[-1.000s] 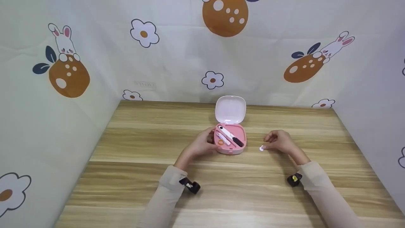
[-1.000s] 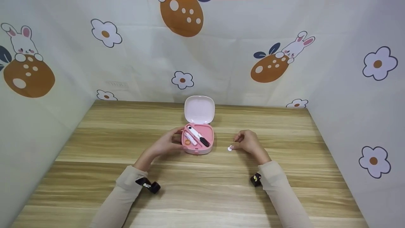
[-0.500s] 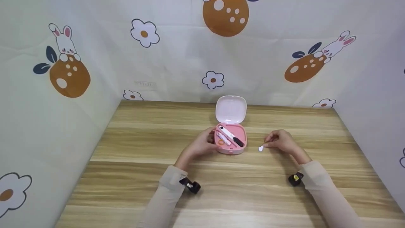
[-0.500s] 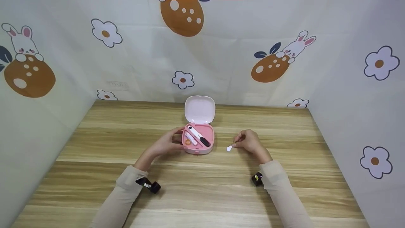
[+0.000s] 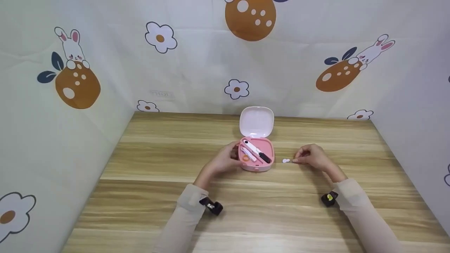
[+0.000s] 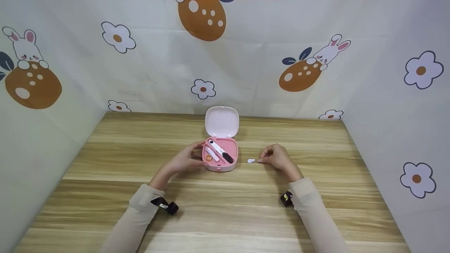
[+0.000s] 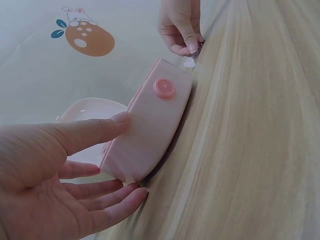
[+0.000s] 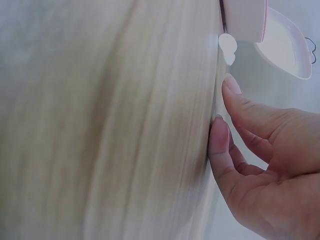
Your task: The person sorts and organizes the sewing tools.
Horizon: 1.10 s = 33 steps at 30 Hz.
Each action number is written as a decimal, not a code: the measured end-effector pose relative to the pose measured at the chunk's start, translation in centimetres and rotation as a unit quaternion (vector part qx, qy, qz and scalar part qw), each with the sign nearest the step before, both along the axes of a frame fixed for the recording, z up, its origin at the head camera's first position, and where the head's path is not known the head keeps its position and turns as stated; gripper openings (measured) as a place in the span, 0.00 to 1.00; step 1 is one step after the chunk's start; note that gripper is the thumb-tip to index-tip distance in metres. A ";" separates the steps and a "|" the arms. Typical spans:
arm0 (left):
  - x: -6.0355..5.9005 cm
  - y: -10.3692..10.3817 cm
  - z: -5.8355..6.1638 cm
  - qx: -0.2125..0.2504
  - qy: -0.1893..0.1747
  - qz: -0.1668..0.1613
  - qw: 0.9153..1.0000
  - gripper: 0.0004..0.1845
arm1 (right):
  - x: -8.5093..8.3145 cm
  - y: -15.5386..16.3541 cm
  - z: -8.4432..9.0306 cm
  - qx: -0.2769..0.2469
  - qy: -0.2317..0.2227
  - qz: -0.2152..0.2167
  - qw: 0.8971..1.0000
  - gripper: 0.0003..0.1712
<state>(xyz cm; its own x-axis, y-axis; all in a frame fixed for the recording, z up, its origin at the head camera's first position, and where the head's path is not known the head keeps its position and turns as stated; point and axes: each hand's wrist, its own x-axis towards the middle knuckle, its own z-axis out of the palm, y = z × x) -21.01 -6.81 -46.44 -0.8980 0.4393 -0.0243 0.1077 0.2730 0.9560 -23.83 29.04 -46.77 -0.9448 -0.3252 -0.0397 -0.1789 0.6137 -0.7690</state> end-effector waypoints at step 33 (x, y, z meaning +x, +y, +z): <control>0.0 0.0 -0.2 0.005 -0.010 0.005 1.000 0.44 | -0.1 -0.5 1.4 -0.032 -0.028 -0.024 0.999 0.13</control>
